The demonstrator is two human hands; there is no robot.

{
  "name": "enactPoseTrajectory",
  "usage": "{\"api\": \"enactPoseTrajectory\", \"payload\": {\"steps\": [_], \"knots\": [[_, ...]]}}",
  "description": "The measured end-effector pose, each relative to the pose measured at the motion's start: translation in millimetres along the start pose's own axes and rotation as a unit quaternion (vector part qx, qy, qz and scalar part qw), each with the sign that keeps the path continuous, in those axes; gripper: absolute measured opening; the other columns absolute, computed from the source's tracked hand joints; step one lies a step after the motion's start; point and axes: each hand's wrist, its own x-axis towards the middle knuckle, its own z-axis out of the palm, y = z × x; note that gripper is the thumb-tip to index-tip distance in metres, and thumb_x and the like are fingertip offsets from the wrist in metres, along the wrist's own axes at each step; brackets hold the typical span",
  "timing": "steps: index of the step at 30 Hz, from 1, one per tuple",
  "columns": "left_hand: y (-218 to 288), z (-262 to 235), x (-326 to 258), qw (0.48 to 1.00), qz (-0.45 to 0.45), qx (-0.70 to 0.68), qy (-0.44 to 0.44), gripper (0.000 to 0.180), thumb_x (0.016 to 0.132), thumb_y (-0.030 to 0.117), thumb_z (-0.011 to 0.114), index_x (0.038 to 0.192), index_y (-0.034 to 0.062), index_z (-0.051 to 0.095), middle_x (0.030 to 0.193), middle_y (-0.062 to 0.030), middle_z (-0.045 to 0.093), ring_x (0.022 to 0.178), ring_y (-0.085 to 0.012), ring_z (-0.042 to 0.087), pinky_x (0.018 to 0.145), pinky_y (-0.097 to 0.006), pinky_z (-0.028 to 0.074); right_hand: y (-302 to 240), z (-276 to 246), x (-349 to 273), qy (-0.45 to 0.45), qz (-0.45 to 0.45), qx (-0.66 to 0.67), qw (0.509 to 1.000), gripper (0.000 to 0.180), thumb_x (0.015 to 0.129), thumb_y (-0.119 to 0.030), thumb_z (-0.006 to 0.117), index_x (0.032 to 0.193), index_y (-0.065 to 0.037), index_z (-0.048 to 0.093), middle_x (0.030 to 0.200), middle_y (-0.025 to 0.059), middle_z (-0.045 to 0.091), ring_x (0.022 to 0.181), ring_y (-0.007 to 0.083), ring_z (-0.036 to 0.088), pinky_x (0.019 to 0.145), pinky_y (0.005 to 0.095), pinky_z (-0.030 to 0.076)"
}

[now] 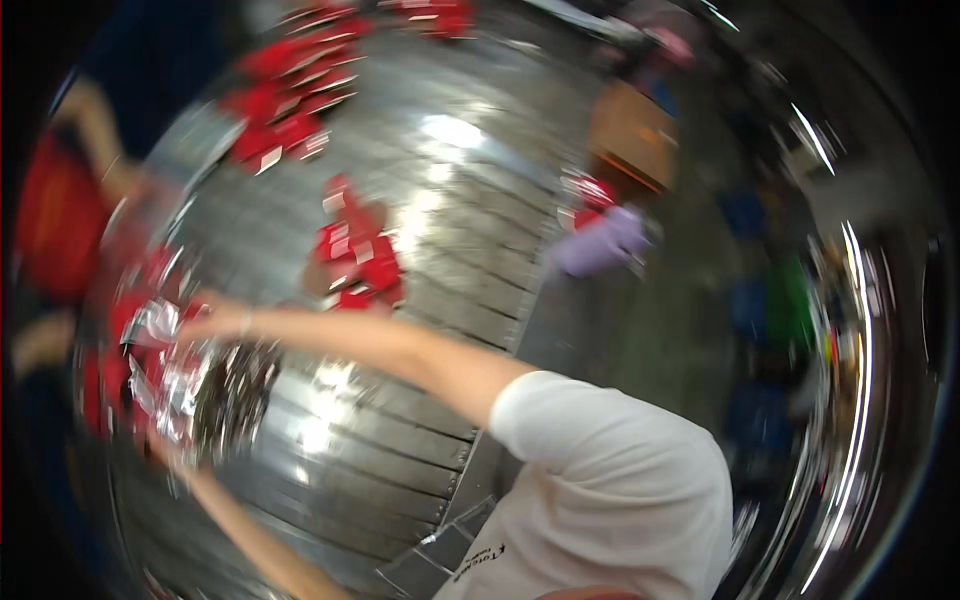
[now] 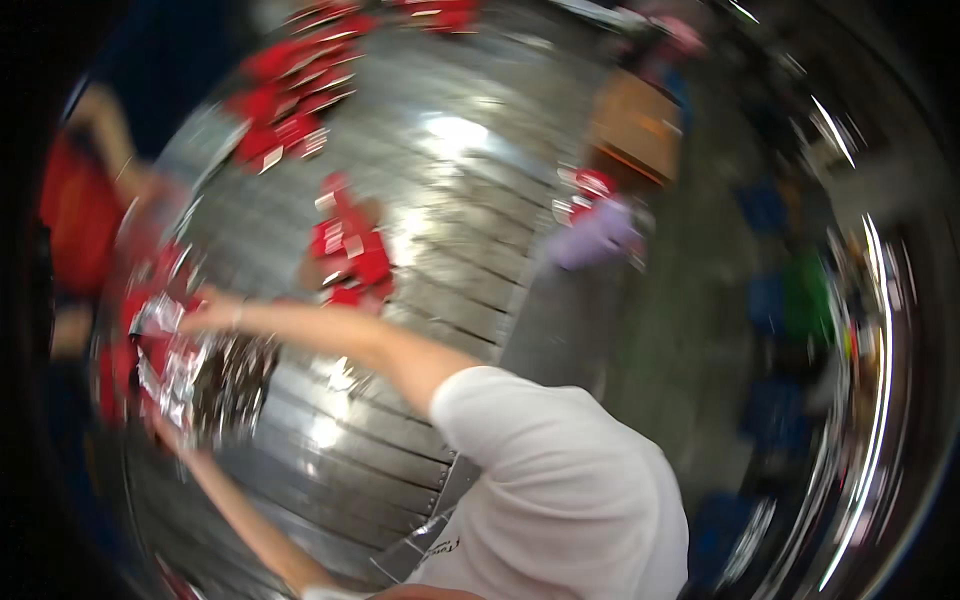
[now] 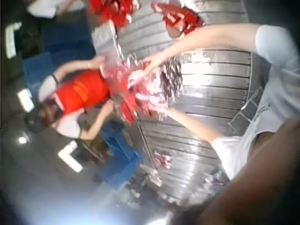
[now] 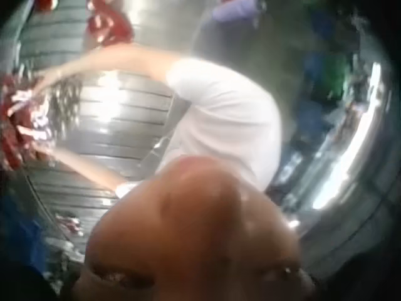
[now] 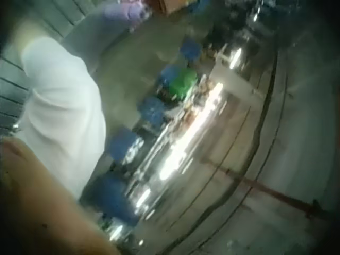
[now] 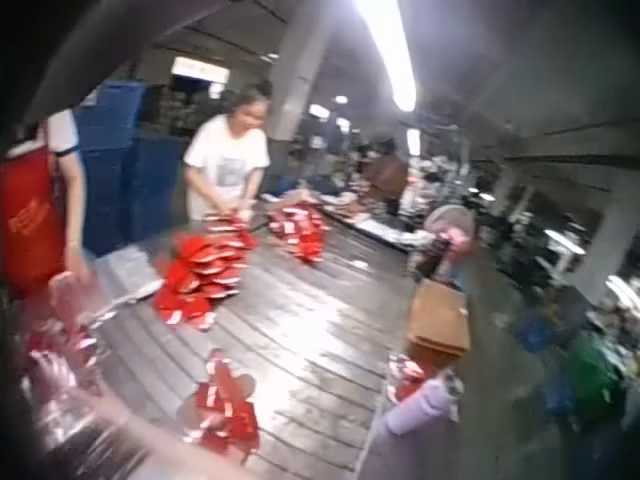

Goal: The person repeatedly picks up pairs of red slides from a metal slatted table and places them into clear plastic bags. The person handles the shoes one pair at a time, opening the bags and inserting the footwear. Other workers are visible in the background performing similar tasks.

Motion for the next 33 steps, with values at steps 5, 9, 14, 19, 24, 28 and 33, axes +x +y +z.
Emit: {"api": "enactPoseTrajectory", "payload": {"steps": [5,9,14,19,24,28,33], "knots": [[5,88,-109,0.963,0.115,0.24,0.028,0.046,0.089,0.034,0.047,0.126,0.007,0.05,0.129,-0.0199,0.046,0.112,-0.0341,0.049,0.092,-0.046,0.041,4,-57,-87,0.359,0.037,-0.336,0.87,0.06,0.065,-0.038,0.072,0.11,-0.005,0.05,0.102,0.011,0.052,0.103,0.0282,0.046,0.085,0.04,0.038],[-37,137,-179,0.872,0.255,0.409,-0.087,0.047,0.088,0.034,0.048,0.127,0.0068,0.049,0.13,-0.0216,0.043,0.114,-0.036,0.046,0.093,-0.048,0.038,52,-96,-138,0.321,0.155,-0.485,0.799,0.074,0.054,-0.043,0.078,0.107,0.002,0.051,0.112,0.0164,0.048,0.106,0.0285,0.044,0.088,0.037,0.037],[-77,145,-258,0.774,0.329,0.508,-0.184,0.048,0.087,0.034,0.05,0.127,0.0065,0.048,0.132,-0.0236,0.04,0.117,-0.0383,0.041,0.096,-0.049,0.034,64,-103,-166,0.379,0.085,-0.614,0.687,0.027,0.079,-0.019,0.055,0.103,-0.008,0.059,0.114,0.0118,0.048,0.11,0.0274,0.044,0.087,0.0445,0.035],[-103,138,-324,0.711,0.351,0.56,-0.24,0.049,0.086,0.033,0.052,0.127,0.0062,0.048,0.133,-0.0257,0.036,0.12,-0.0407,0.037,0.098,-0.051,0.031,65,-121,-189,0.564,0.282,-0.301,0.716,0.064,0.063,-0.014,0.074,0.117,-0.006,0.042,0.109,0.0138,0.047,0.106,0.0312,0.048,0.086,0.0496,0.04],[-126,93,-399,0.677,0.325,0.621,-0.224,0.051,0.085,0.032,0.054,0.128,0.0059,0.047,0.135,-0.0278,0.033,0.122,-0.043,0.032,0.1,-0.053,0.027,74,-125,-207,0.467,0.363,-0.313,0.743,0.083,0.063,-0.031,0.078,0.126,0.0,0.034,0.118,0.0188,0.046,0.109,0.0319,0.049,0.086,0.0422,0.046],[-140,45,-502,0.667,0.222,0.7,-0.124,0.052,0.084,0.032,0.055,0.128,0.0057,0.047,0.136,-0.0294,0.03,0.124,-0.0449,0.029,0.101,-0.054,0.024,54,-135,-198,0.386,0.379,-0.297,0.787,0.055,0.064,-0.033,0.074,0.104,0.001,0.058,0.104,0.0217,0.06,0.098,0.0326,0.061,0.082,0.0417,0.051],[-155,31,-527,0.702,0.138,0.697,-0.041,0.049,0.082,0.022,0.058,0.127,0.0078,0.047,0.139,-0.0283,0.026,0.13,-0.0446,0.02,0.105,-0.055,0.018,79,-148,-206,0.4,0.361,-0.294,0.79,0.072,0.067,-0.042,0.075,0.116,0.001,0.045,0.116,0.0201,0.054,0.107,0.0319,0.055,0.086,0.0425,0.049]]}}
